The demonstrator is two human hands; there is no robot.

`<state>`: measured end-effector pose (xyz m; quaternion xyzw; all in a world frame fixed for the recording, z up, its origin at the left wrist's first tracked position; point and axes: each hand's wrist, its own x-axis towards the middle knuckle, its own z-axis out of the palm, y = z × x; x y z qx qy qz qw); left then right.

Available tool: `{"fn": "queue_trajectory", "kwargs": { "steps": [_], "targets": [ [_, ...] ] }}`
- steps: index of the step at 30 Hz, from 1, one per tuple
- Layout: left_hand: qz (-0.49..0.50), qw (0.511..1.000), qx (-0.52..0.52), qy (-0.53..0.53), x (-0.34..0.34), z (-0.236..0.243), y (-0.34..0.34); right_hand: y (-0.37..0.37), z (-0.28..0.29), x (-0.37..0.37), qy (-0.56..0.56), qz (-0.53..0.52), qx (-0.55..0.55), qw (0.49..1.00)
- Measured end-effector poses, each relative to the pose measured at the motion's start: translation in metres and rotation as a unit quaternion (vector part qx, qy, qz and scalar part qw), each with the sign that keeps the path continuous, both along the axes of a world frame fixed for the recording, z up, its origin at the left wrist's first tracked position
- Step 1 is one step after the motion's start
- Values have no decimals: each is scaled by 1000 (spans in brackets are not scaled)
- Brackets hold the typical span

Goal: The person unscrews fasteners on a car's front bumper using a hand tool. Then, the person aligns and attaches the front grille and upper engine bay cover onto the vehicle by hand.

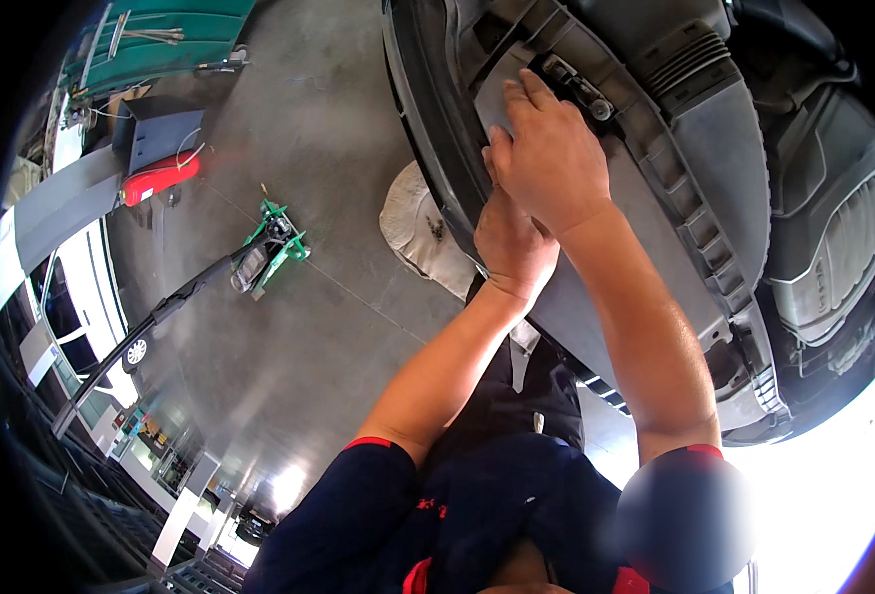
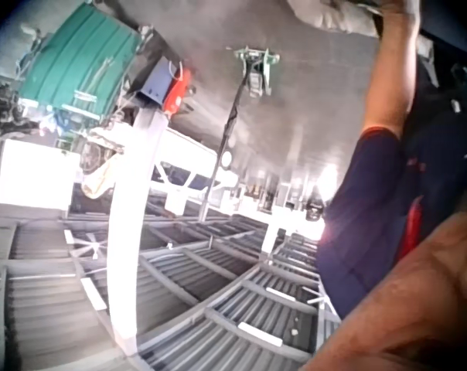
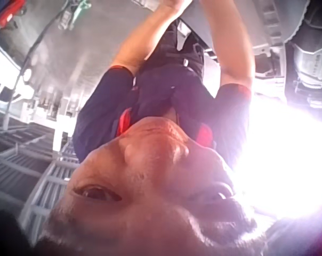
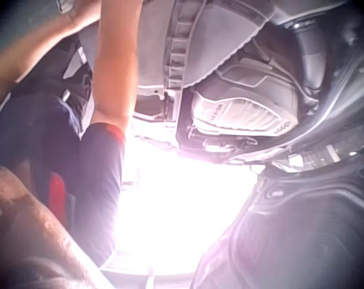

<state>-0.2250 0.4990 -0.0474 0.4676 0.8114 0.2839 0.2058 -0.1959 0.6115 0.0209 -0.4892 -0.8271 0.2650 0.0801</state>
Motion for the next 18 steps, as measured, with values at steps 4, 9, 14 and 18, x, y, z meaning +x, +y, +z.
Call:
{"fn": "queue_trajectory", "kwargs": {
  "steps": [4, 9, 14, 18],
  "targets": [
    [-32, 997, -20, -66, -9, -2, -4, -3, -2, 2, -7, -14, -12, 1000],
    [-87, 992, -95, 6, -20, 20, 4, -38, 1, 29, 46, -59, 20, 997],
    [-125, 987, -96, 36, -28, 28, 7, -93, 17, 83, 50, -114, 14, 992],
    [-84, 996, 8, -16, -27, 21, 9, -119, 26, 103, -13, -121, 37, 992]
  ]
}}
